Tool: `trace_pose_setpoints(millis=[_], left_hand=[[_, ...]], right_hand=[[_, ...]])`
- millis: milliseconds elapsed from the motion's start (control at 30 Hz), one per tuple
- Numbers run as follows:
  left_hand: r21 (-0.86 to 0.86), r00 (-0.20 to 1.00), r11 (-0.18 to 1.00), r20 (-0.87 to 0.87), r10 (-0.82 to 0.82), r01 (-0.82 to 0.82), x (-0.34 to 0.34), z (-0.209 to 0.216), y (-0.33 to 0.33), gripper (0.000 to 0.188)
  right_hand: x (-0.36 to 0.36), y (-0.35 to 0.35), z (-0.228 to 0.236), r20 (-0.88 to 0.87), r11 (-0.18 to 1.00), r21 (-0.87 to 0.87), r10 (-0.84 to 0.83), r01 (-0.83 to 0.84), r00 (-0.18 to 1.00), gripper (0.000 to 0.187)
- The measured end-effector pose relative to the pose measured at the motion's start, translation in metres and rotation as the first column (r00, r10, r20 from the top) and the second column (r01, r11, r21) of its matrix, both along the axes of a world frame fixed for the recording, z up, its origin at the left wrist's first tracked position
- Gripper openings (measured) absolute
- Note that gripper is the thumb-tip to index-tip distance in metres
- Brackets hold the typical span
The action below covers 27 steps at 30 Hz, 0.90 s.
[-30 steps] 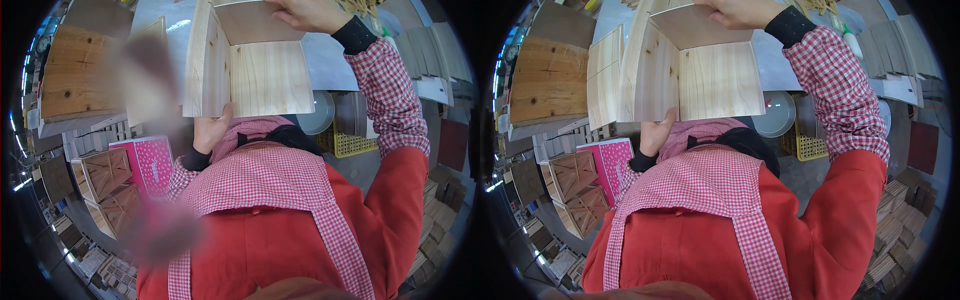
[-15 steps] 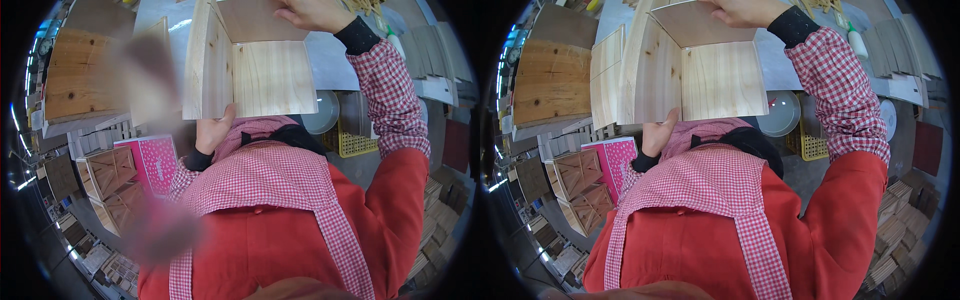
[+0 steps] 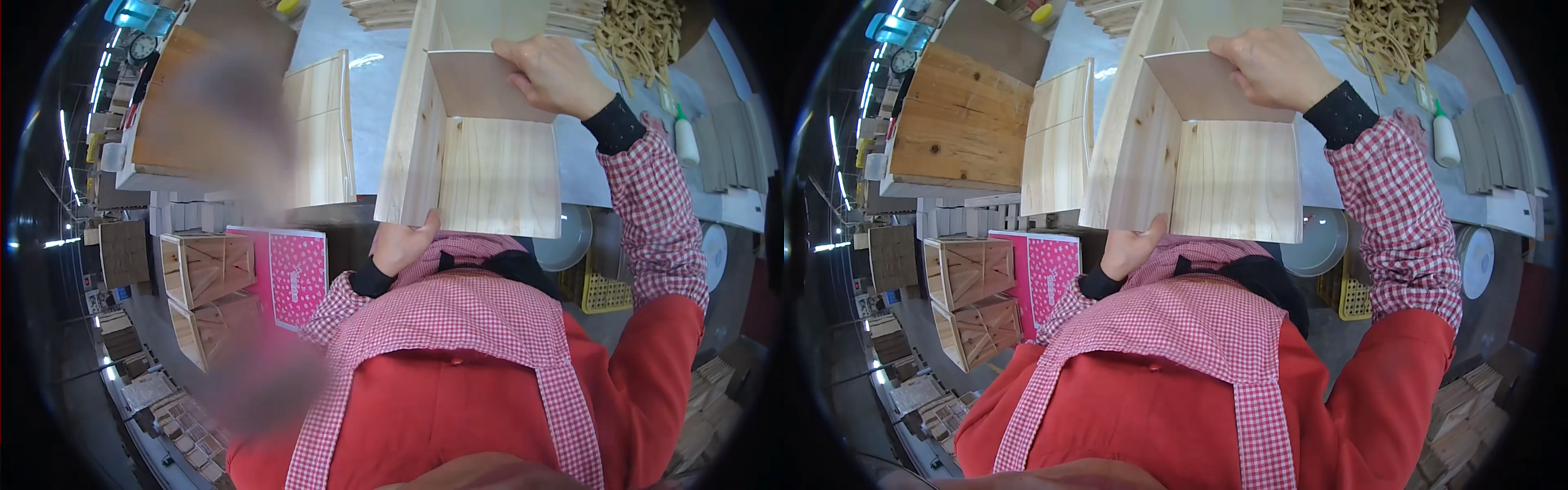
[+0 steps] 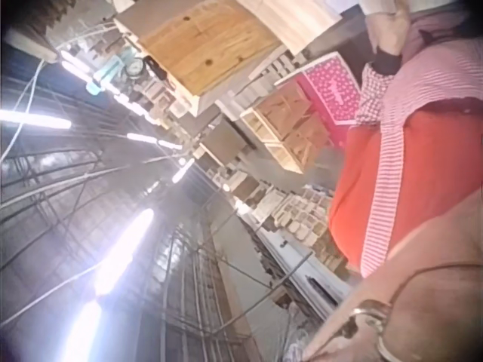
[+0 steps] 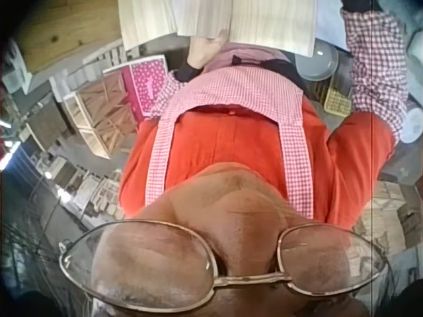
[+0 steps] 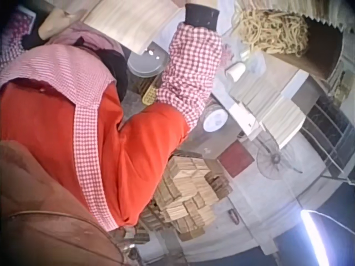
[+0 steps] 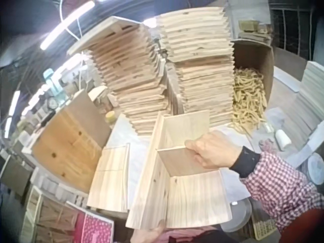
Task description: Assembling wooden boxes by applying glue to panels and joining them together, then securing them with rubber bands.
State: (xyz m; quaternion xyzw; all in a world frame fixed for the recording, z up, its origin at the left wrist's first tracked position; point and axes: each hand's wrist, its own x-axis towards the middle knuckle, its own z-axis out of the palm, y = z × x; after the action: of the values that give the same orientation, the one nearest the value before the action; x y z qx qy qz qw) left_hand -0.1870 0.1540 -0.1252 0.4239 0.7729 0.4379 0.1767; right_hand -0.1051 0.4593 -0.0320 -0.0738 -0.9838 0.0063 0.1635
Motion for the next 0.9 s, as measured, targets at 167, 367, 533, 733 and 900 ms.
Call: trace_pose_setpoints(millis=[167, 367, 533, 733, 900], left_hand=[[0.007, 0.999, 1.000, -0.052, -0.011, 0.011, -0.006, -0.007, 0.003, 0.031], [-0.124, 0.997, 0.992, 0.074, 0.012, -0.002, -0.011, 0.003, 0.004, 0.037], [-0.019, 0.974, 0.998, -0.219, -0.059, 0.056, -0.011, -0.028, -0.006, 0.062], [-0.516, 0.916, 0.757, 0.243, -0.320, 0.401, -0.038, 0.001, -0.011, 0.057], [0.109, 0.797, 0.937, 0.500, -0.340, 0.331, -0.143, 0.100, 0.025, 0.056]], right_hand=[[-0.007, 0.005, -0.001, -0.002, 1.000, -0.011, -0.011, 0.011, 1.000, 0.023], [-0.010, 0.007, 0.008, -0.021, 0.994, -0.077, 0.071, -0.072, 0.997, 0.020], [-0.009, 0.015, -0.006, -0.013, 0.994, -0.072, 0.085, -0.086, 0.996, 0.021], [0.007, -0.002, 0.016, 0.129, 0.997, -0.065, 0.052, -0.044, 0.990, 0.026], [0.030, -0.002, 0.046, -0.472, 0.986, -0.010, 0.140, -0.164, 0.870, 0.032]])
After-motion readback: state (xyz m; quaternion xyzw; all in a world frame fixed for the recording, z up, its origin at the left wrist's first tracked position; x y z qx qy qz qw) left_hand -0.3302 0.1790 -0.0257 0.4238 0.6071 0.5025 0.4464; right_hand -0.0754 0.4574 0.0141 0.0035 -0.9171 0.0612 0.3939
